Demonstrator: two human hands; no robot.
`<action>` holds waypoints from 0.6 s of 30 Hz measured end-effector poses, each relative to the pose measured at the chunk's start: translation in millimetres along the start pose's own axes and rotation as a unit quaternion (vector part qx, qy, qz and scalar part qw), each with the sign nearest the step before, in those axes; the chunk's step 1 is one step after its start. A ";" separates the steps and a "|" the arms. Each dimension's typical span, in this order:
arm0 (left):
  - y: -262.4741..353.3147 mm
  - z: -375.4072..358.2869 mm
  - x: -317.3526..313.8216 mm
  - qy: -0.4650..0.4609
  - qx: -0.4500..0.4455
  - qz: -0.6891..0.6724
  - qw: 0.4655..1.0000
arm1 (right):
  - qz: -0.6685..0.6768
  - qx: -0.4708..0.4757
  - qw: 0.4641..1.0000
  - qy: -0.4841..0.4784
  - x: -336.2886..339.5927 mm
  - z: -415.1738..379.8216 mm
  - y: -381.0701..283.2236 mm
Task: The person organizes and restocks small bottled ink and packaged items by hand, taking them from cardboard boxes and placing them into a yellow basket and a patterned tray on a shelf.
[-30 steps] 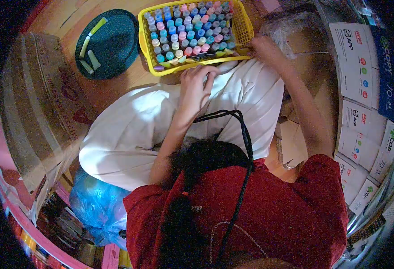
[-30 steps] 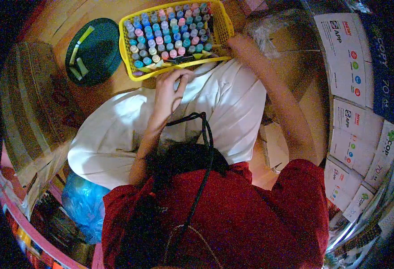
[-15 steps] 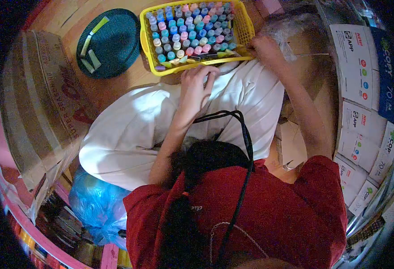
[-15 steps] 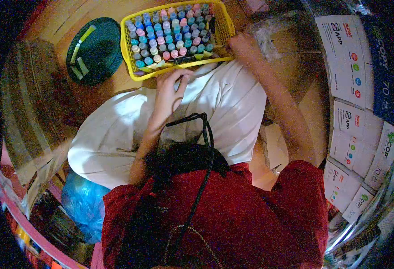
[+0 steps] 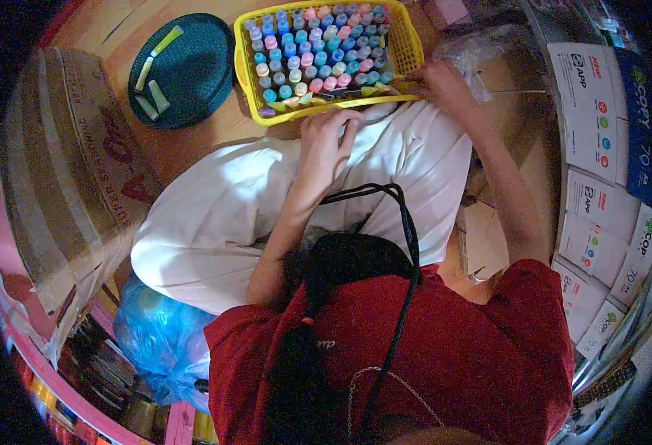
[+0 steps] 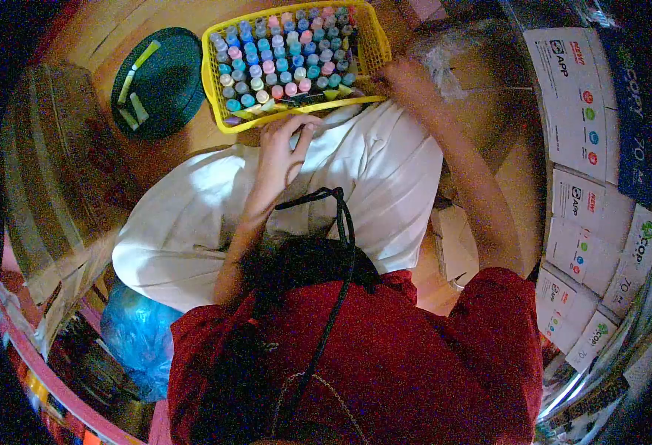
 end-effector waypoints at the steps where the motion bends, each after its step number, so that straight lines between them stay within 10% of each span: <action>1: 0.9 0.1 0.5 -0.001 0.002 0.001 1.000 | 0.005 0.002 1.000 -0.010 -1.8 -0.1 0.9; 6: -1.2 0.0 -1.6 -0.010 0.001 0.000 1.000 | 0.033 -0.050 0.989 -0.137 -22.1 -1.4 14.9; 18: 0.9 3.4 30.0 0.059 0.000 0.020 0.998 | 0.069 -0.028 0.991 -0.115 -11.2 -4.7 16.7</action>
Point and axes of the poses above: each hand's wrist, its own z-axis towards the middle knuckle, its own x-axis out of the back of the hand, y = z × x, the point moved 9 cm from there along z, towards the middle knuckle, and after that the axes turned 6 degrees about -x, right-handed, at the moved point
